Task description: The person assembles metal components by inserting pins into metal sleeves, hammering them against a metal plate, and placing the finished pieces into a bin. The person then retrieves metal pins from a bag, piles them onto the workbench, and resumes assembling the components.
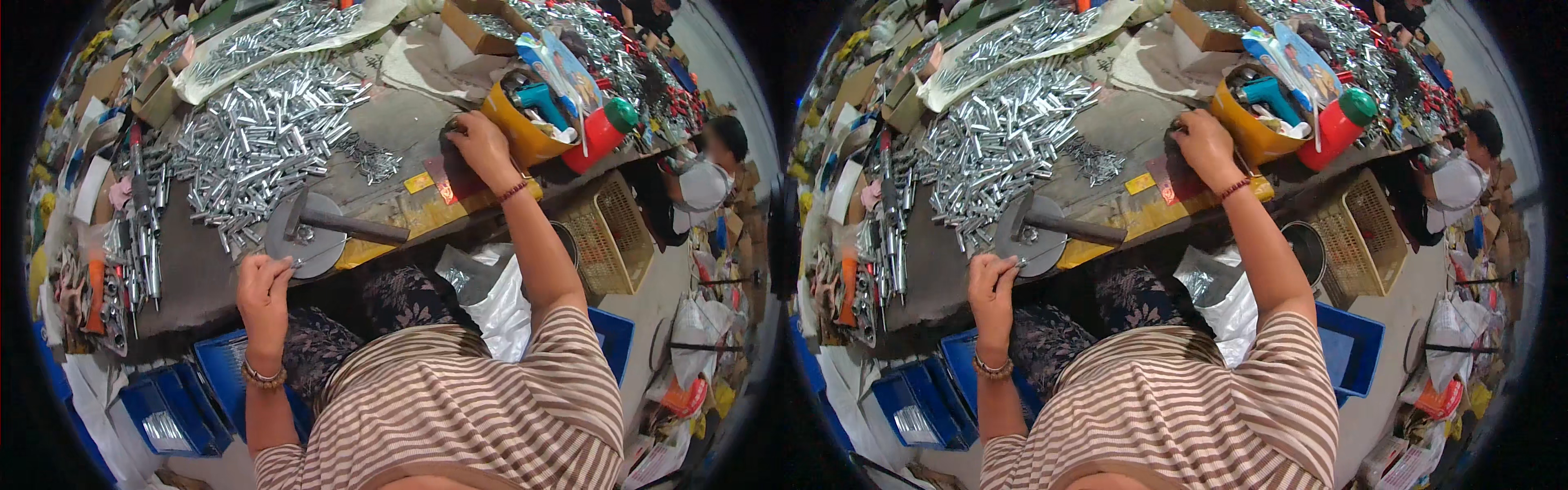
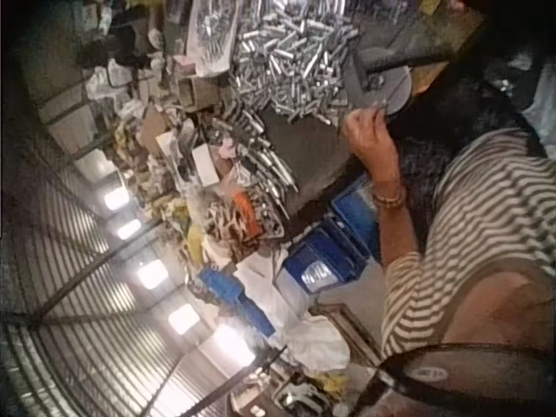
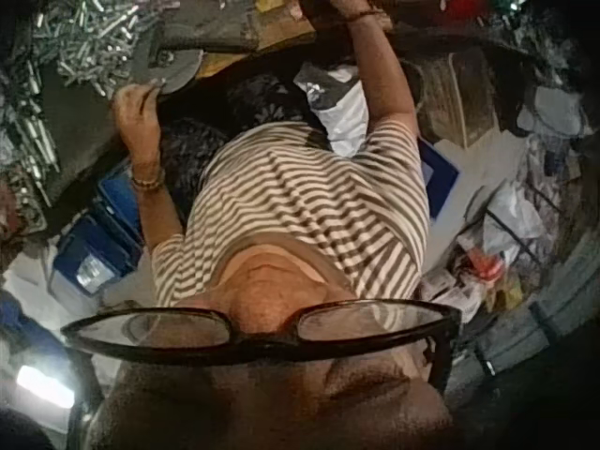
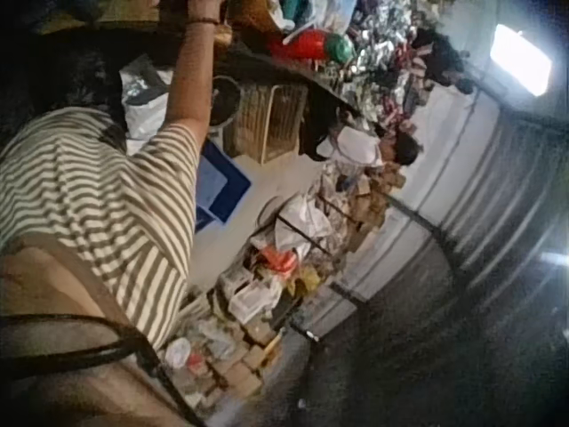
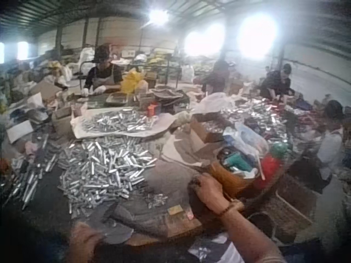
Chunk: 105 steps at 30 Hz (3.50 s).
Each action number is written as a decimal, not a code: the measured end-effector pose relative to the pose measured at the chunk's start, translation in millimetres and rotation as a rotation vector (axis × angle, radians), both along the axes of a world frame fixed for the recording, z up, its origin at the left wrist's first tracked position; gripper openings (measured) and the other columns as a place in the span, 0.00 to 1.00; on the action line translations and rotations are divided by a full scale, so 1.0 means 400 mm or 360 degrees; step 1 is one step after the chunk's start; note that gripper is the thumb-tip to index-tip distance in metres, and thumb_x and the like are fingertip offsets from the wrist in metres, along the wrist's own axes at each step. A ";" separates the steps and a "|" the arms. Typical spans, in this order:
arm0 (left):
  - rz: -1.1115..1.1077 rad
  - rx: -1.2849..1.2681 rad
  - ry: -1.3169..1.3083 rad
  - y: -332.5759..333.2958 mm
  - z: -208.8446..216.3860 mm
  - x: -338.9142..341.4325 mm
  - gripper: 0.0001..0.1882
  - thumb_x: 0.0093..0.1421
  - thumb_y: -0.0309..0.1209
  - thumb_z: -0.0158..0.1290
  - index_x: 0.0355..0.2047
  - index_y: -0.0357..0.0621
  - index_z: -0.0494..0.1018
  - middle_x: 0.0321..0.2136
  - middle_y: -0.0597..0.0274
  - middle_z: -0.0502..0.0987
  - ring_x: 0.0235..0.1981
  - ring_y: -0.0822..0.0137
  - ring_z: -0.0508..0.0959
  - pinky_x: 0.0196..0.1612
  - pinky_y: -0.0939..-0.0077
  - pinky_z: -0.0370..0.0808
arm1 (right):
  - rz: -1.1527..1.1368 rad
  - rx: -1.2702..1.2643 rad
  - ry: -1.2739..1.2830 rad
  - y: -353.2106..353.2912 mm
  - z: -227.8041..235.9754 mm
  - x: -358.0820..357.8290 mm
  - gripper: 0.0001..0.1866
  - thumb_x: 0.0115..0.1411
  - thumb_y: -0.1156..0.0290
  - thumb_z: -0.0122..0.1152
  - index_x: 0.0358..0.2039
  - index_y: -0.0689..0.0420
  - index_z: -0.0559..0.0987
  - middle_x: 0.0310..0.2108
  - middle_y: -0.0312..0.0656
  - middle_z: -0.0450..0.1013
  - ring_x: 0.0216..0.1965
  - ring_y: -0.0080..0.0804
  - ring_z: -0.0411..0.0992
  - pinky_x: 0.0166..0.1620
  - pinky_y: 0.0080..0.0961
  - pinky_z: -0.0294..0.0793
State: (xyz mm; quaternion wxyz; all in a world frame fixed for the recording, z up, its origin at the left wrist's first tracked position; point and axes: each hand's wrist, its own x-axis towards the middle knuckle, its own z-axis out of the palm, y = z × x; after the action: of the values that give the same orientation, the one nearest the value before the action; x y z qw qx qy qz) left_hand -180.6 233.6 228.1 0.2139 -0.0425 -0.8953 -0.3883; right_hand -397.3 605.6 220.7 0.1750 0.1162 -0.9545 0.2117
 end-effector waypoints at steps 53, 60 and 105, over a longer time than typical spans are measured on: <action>0.0140 -0.0126 0.0155 -0.018 -0.036 -0.005 0.04 0.54 0.22 0.61 0.31 0.37 0.77 0.33 0.56 0.76 0.36 0.51 0.77 0.38 0.59 0.74 | 0.1379 -0.0084 0.0117 -0.528 0.085 0.348 0.18 0.52 0.79 0.62 0.44 0.58 0.74 0.32 0.43 0.74 0.37 0.43 0.73 0.41 0.38 0.75; 0.0035 -0.0045 0.0080 -0.020 -0.021 0.003 0.07 0.57 0.20 0.61 0.37 0.40 0.80 0.32 0.58 0.73 0.33 0.59 0.76 0.36 0.68 0.74 | 0.1048 -0.0063 0.0170 -0.435 0.118 0.307 0.17 0.54 0.74 0.67 0.44 0.58 0.75 0.37 0.46 0.74 0.41 0.47 0.73 0.44 0.44 0.74; -0.0017 0.0151 0.0051 -0.041 -0.039 -0.003 0.05 0.56 0.24 0.63 0.34 0.41 0.81 0.30 0.60 0.73 0.32 0.60 0.76 0.36 0.67 0.73 | 0.1026 -0.0189 0.0037 -0.384 0.124 0.385 0.19 0.57 0.80 0.62 0.49 0.51 0.81 0.34 0.42 0.72 0.29 0.46 0.75 0.31 0.39 0.75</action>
State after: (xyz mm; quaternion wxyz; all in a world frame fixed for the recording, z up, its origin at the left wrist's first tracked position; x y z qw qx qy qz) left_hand -181.9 217.0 212.7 0.2280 -0.0433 -0.8722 -0.4306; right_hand -243.4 452.0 270.4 0.1165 0.4043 -0.8525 0.3102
